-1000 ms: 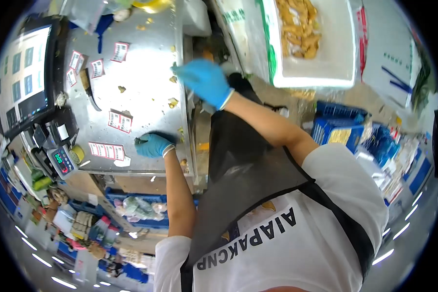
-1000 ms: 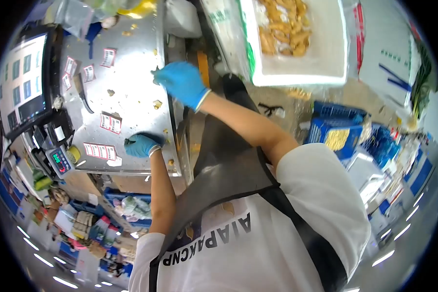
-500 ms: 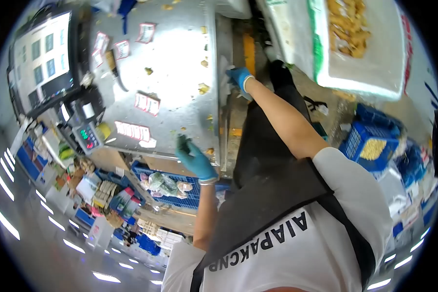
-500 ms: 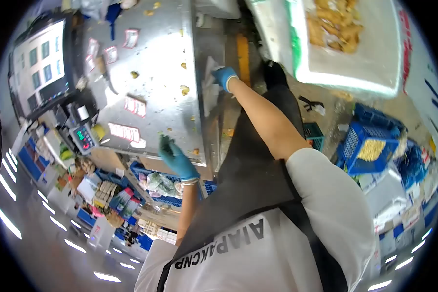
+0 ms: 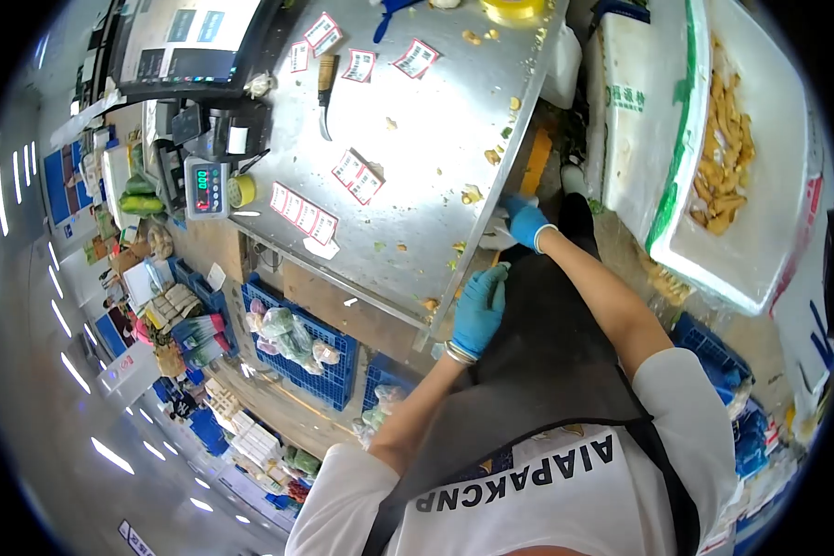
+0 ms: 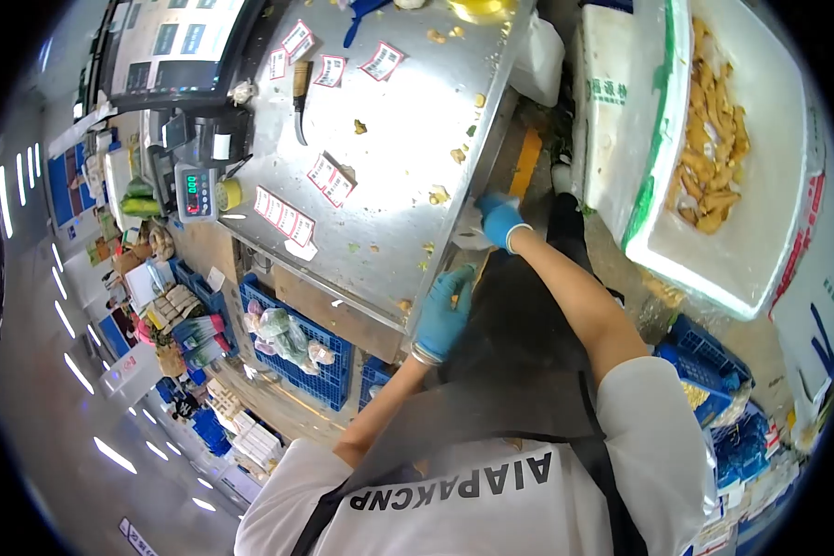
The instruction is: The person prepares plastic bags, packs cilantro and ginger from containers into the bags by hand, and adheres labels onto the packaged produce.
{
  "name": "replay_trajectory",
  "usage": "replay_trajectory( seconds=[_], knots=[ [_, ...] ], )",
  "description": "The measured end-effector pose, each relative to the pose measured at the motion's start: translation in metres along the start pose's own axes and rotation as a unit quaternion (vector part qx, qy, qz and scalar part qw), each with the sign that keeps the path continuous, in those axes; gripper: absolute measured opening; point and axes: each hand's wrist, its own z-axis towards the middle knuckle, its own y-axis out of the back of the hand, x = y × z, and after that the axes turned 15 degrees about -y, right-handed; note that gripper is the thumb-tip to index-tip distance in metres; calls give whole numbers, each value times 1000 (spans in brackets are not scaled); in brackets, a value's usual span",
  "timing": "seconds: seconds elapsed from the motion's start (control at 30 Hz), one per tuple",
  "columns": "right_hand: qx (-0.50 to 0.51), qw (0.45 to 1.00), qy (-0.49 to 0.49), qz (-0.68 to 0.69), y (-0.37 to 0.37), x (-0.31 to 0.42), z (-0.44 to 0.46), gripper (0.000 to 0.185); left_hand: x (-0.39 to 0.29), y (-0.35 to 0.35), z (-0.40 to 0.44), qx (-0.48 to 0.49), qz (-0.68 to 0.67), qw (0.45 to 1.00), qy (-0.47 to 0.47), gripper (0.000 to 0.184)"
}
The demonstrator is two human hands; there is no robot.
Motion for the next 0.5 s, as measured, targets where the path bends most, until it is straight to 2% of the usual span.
replay_trajectory(
  seconds=[0.03,0.07,0.13,0.17,0.27,0.3,0.4,0.43,0.5],
  knots=[
    [188,978,40,85,5,2,2,41,1,0,-1,-3,5,1000,-11,25],
    [209,975,41,60,2,11,-2,39,0,1,-1,0,13,1000,2,25],
    [134,975,78,162,-8,23,-16,40,-1,5,-3,9,27,999,29,25],
    [125,987,89,52,-4,26,-8,39,2,3,-5,4,26,999,35,25],
    [110,990,-37,80,-9,36,6,36,14,1,-10,1,25,999,36,25],
    [35,995,-26,87,-6,41,-1,33,13,3,-9,7,30,999,27,25],
    [69,994,-66,50,28,42,-22,41,12,7,-13,11,19,999,39,25],
    [56,991,-103,58,33,36,-31,35,13,7,-13,6,9,999,46,24],
    [-10,995,-12,94,25,16,-49,29,15,6,-12,6,20,999,24,23]
  ],
)
